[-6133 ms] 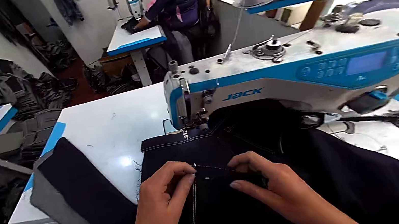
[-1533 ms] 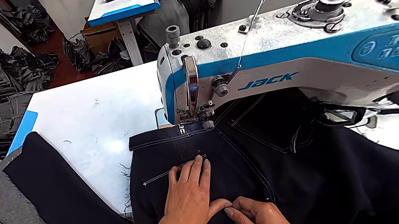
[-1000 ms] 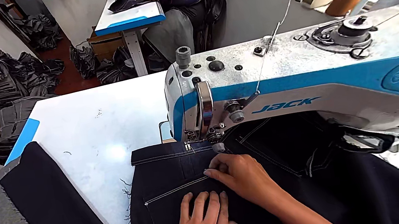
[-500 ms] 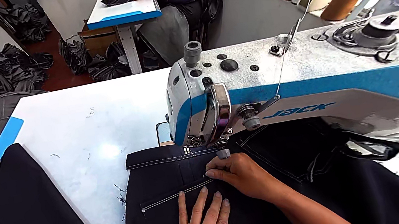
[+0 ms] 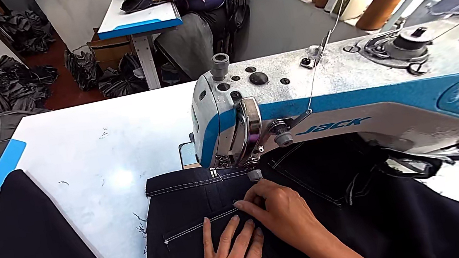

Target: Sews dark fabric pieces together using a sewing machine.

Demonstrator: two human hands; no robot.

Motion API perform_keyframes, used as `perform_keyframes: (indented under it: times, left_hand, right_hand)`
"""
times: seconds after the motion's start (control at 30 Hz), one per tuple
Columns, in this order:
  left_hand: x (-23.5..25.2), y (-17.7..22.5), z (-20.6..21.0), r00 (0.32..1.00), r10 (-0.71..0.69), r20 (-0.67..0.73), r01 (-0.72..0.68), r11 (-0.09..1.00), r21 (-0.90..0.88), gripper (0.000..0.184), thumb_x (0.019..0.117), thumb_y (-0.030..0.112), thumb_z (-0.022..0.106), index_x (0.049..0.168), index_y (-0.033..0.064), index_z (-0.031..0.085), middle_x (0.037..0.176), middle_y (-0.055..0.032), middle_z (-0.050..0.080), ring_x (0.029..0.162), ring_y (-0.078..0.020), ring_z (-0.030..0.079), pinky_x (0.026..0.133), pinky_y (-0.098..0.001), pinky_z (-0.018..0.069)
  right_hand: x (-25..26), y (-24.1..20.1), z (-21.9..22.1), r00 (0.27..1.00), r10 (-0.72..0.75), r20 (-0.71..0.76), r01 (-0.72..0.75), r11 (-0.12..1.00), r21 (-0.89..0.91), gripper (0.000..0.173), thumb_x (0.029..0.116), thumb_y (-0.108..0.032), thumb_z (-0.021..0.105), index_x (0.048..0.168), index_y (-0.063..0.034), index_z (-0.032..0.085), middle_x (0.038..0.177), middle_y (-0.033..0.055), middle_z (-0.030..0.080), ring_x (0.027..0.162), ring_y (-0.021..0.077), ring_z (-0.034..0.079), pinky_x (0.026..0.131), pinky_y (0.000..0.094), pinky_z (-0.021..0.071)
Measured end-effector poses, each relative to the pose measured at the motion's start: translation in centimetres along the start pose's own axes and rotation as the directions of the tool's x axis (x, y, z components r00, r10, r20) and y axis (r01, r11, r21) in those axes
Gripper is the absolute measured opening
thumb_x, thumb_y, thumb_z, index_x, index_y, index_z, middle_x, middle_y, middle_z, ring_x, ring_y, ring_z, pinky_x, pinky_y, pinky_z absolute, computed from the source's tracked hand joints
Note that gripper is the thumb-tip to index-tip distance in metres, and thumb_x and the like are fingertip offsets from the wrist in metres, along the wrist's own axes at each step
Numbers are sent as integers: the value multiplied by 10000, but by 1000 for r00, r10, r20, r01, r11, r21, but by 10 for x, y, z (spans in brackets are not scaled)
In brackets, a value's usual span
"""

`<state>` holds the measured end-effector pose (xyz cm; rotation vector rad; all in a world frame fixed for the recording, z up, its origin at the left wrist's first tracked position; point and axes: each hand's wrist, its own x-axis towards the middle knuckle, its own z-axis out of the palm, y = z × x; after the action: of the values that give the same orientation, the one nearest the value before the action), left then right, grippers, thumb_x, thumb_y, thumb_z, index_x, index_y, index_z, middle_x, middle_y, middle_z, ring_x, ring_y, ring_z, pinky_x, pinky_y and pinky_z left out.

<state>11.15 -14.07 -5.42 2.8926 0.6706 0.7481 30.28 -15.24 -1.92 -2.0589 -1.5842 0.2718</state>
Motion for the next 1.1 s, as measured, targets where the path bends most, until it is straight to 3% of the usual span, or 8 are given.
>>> perform_keyframes:
  times: [0.13, 0.43, 0.63, 0.73, 0.77, 0.83, 0.9, 1.1]
  left_hand:
    - [0, -1, -2, 1000, -15, 1, 15, 999, -28, 471, 1003, 529, 532, 1333, 216, 655, 1304, -22, 663, 1317, -287, 570, 1115, -714, 290]
    - [0, -2, -2, 1000, 11, 19, -11, 1000, -16, 492, 1012, 522, 515, 1348, 194, 661, 1376, 25, 658, 1343, -278, 556, 1117, -705, 268]
    - [13, -7, -6, 999, -38, 15, 38, 998, 47, 719, 880, 724, 537, 1344, 184, 636, 1222, -29, 692, 1201, -257, 636, 1053, -611, 389]
    - [11, -8, -8, 995, -43, 85, 33, 992, 119, 785, 922, 756, 415, 1417, 174, 596, 1450, -66, 605, 1354, -269, 553, 1068, -597, 378]
    - [10, -8, -8, 995, -40, 94, 27, 990, 139, 790, 934, 756, 382, 1429, 175, 588, 1479, -58, 585, 1373, -260, 537, 1071, -588, 372]
    - [10, -8, -8, 994, -28, 101, 11, 987, 158, 791, 943, 750, 371, 1435, 170, 588, 1488, -42, 580, 1378, -245, 533, 1077, -583, 364]
    - [11, -9, -9, 992, -26, 120, 6, 987, 163, 789, 950, 746, 371, 1449, 170, 575, 1500, -34, 570, 1388, -239, 522, 1089, -578, 349]
    - [9, -7, -8, 993, -31, 113, 8, 981, 193, 786, 949, 754, 364, 1447, 183, 575, 1496, -28, 573, 1384, -233, 522, 1086, -574, 345]
  right_hand:
    - [5, -5, -3, 997, 55, 61, -56, 998, 8, 330, 899, -483, 723, 865, -156, 750, 767, -25, 631, 653, 129, 605, 596, 366, 488]
    - [5, -1, 2, 999, 19, 38, -20, 999, 47, 227, 927, -391, 697, 855, -180, 739, 759, -62, 599, 625, 88, 565, 566, 329, 461]
    - [4, 1, -4, 984, -145, -100, 147, 989, 16, 203, 923, -321, 712, 980, -126, 721, 781, -4, 644, 625, 138, 621, 557, 338, 533]
    - [12, 25, -28, 933, -294, -207, 304, 952, 21, 338, 1017, -365, 568, 1160, -109, 735, 1086, 26, 722, 982, 146, 705, 835, 346, 598]
    - [14, 37, -33, 943, -298, -150, 309, 949, 56, 486, 1054, -451, 467, 1302, -92, 683, 1280, 47, 695, 1209, 169, 650, 1038, 414, 523]
    - [15, 61, -34, 954, -292, 73, 282, 951, 122, 760, 1057, -618, 261, 1559, -76, 438, 1607, 62, 445, 1532, 190, 331, 1268, 569, 159]
    - [17, 73, -32, 923, -332, 196, 347, 937, -47, 907, 1007, -730, 163, 1619, -76, 313, 1683, 68, 305, 1581, 202, 196, 1255, 638, 51]
    - [12, 72, -24, 877, -442, 188, 480, 822, -307, 957, 981, -769, 162, 1592, -63, 370, 1671, 86, 332, 1566, 213, 252, 1266, 602, 128]
